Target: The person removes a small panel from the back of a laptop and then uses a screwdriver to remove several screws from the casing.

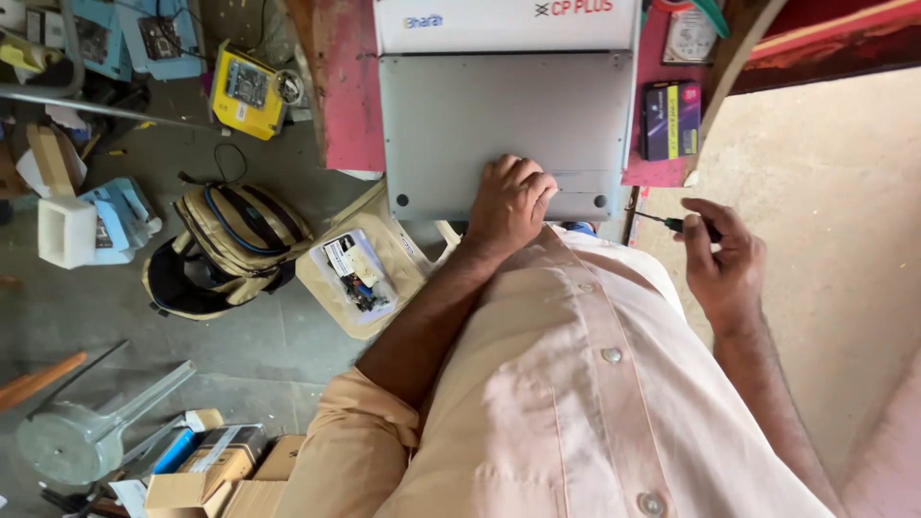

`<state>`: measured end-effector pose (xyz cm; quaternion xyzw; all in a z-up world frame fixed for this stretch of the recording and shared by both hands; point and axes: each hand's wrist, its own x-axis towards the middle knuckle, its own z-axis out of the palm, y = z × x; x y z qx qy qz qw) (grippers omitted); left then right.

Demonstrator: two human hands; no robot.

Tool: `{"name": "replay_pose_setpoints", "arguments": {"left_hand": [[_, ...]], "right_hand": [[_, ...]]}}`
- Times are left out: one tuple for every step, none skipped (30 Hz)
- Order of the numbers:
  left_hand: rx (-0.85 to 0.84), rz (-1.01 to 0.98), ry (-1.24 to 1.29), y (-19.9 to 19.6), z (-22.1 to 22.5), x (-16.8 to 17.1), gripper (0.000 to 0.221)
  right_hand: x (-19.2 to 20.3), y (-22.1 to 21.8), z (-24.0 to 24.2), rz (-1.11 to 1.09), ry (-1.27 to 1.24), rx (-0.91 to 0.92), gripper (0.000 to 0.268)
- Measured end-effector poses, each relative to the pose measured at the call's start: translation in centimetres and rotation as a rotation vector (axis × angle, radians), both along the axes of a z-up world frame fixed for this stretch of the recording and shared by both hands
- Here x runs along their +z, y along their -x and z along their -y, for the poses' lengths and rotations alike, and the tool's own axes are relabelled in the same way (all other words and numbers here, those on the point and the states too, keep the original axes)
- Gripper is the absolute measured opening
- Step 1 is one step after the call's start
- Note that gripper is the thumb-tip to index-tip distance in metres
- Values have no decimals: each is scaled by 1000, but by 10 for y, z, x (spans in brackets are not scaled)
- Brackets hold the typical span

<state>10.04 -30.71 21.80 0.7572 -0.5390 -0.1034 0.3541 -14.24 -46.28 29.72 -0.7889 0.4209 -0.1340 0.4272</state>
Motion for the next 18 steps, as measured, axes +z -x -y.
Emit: {"name": "replay_pose_setpoints", "arguments": {"left_hand": [[-9,4,-1,3,1,-1,3],[3,18,-23,5,2,-3,4],[15,32,-46,7,2,-4,5],[11,35,-50,8,3,-4,5],[18,52,-49,9,3,-5,5],[26,71,-49,9,3,-5,4],[22,74,-52,9,5,-5,4],[22,64,-51,11,5,-4,4],[22,54,-49,12,6,-4,4],[10,52,-50,12,6,-5,4],[15,50,-48,13,5,-5,4],[21,49,-41,12,7,-6,5],[11,48,-38,12,9,-5,5],[12,44,-45,12,9,-3,5],[14,40,-52,11,8,-1,4],[14,39,-57,12,8,-2,4],[27,35,-65,13,7,-3,5],[42,36,-69,12,9,-4,6]], "right_hand": [[-3,2,2,4,-1,-9,18],[-5,4,4,5,-27,2,19],[-8,5,6,7,-53,14,19],[-11,8,8,10,-57,9,19],[-15,10,9,-4,-31,38,18],[-18,11,10,-17,-6,67,18],[-18,10,11,-14,-10,63,18],[-17,10,10,-3,-14,67,18],[-16,10,10,9,-19,71,19],[-12,8,9,7,-21,60,19],[-8,6,9,-14,-45,62,19],[-4,2,10,-33,-64,66,20],[-3,2,11,-33,-61,56,20],[-3,2,12,-20,-75,70,20],[-3,2,11,-6,-89,84,20],[-6,5,11,-7,-94,84,20],[-9,7,11,-7,-45,108,19],[-13,8,12,-3,9,134,19]]}}
